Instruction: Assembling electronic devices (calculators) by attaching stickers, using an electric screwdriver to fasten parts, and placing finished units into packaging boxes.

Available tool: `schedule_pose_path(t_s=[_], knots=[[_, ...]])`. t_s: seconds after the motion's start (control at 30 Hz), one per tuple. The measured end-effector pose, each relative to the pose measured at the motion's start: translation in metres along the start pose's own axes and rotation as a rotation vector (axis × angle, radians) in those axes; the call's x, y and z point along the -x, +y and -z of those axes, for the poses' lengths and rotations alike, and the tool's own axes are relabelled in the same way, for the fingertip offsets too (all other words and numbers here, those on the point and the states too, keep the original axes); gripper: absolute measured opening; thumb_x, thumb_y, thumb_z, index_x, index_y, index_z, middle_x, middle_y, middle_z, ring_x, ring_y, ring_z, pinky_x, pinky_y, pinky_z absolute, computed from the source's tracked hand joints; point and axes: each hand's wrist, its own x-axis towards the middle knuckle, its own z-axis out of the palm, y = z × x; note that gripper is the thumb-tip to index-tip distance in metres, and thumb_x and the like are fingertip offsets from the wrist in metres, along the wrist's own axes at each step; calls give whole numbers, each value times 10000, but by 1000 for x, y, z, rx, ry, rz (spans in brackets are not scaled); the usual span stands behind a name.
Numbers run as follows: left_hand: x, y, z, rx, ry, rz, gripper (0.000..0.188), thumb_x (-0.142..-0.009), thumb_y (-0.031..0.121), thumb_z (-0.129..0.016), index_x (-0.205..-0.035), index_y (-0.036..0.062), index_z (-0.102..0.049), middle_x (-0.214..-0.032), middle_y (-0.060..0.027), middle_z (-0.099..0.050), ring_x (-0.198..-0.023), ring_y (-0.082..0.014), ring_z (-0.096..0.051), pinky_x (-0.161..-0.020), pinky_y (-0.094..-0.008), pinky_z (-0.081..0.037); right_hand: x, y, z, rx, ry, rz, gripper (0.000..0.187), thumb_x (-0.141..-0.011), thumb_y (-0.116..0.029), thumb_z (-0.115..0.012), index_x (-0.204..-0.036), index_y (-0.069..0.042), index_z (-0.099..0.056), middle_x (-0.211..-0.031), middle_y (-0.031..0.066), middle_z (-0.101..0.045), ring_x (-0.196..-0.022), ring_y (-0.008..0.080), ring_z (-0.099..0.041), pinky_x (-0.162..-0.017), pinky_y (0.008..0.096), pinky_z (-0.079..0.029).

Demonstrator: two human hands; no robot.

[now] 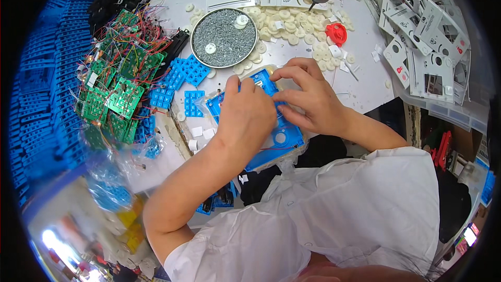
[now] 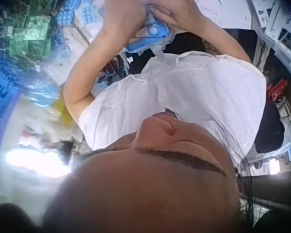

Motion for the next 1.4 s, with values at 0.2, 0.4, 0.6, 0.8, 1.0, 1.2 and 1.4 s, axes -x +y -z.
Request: schedule_pose_path(t_s=[0.2, 0.4, 0.6, 0.8, 1.0, 1.2, 1.4], knots=[[-18, -43, 3, 351, -262, 277, 150, -767, 198, -780, -823, 59, -771, -820, -146, -727, -821, -333, -720, -752, -458, -562, 3, 0, -1, -25, -21, 30, 230, -747, -62, -773, -973, -69, -730, -1226, 110, -631, -1160, 373, -514, -972, 460, -482], [-41, -61, 1, 491, -503, 208, 155, -745, 201, -809, -807, 59, -798, -813, -190, -733, -812, -373, -728, -756, -467, -580, 3, -3, -19, 23, -128, 89, 289, -757, -80, -787, -1041, -106, -734, -1218, 80, -620, -1134, 362, -543, -970, 465, -487], [-34, -63, -6, 443, -400, 71, 147, -795, 174, -742, -818, 35, -781, -815, -197, -728, -799, -378, -719, -758, -472, -573, -1, -12, -28, 194, -142, 98, 378, -754, -116, -795, -1125, -123, -725, -1155, 65, -620, -1134, 355, -556, -934, 468, -499], [-5, -75, -4, 657, -250, 116, 132, -823, 152, -703, -828, 31, -758, -806, -184, -724, -793, -373, -714, -731, -466, -560, -5, -12, -24, 190, -184, 64, 389, -751, -112, -793, -1134, -109, -726, -1159, 59, -619, -1128, 344, -551, -933, 467, -490], [1, -58, -25, 482, -120, 204, 108, -854, 158, -701, -865, 51, -703, -795, -178, -715, -774, -380, -704, -704, -475, -552, -8, -14, -25, 206, -179, 61, 324, -768, -161, -779, -1086, -105, -752, -1117, 47, -622, -1170, 300, -542, -938, 429, -467], [13, -51, -24, 561, -28, 293, 105, -889, 144, -714, -889, 44, -680, -757, -147, -703, -713, -348, -700, -644, -448, -531, -7, -16, -24, 199, -211, 50, 353, -768, -150, -773, -1114, -90, -738, -1135, 55, -625, -1184, 301, -542, -964, 434, -460], [63, -85, -10, 921, 495, 883, 132, -905, 143, -740, -921, 15, -712, -787, -95, -685, -664, -237, -623, -624, -332, -489, -4, -23, -22, 266, -230, 55, 492, -747, -107, -802, -1222, -87, -677, -1193, 97, -607, -1149, 350, -546, -949, 466, -480]])
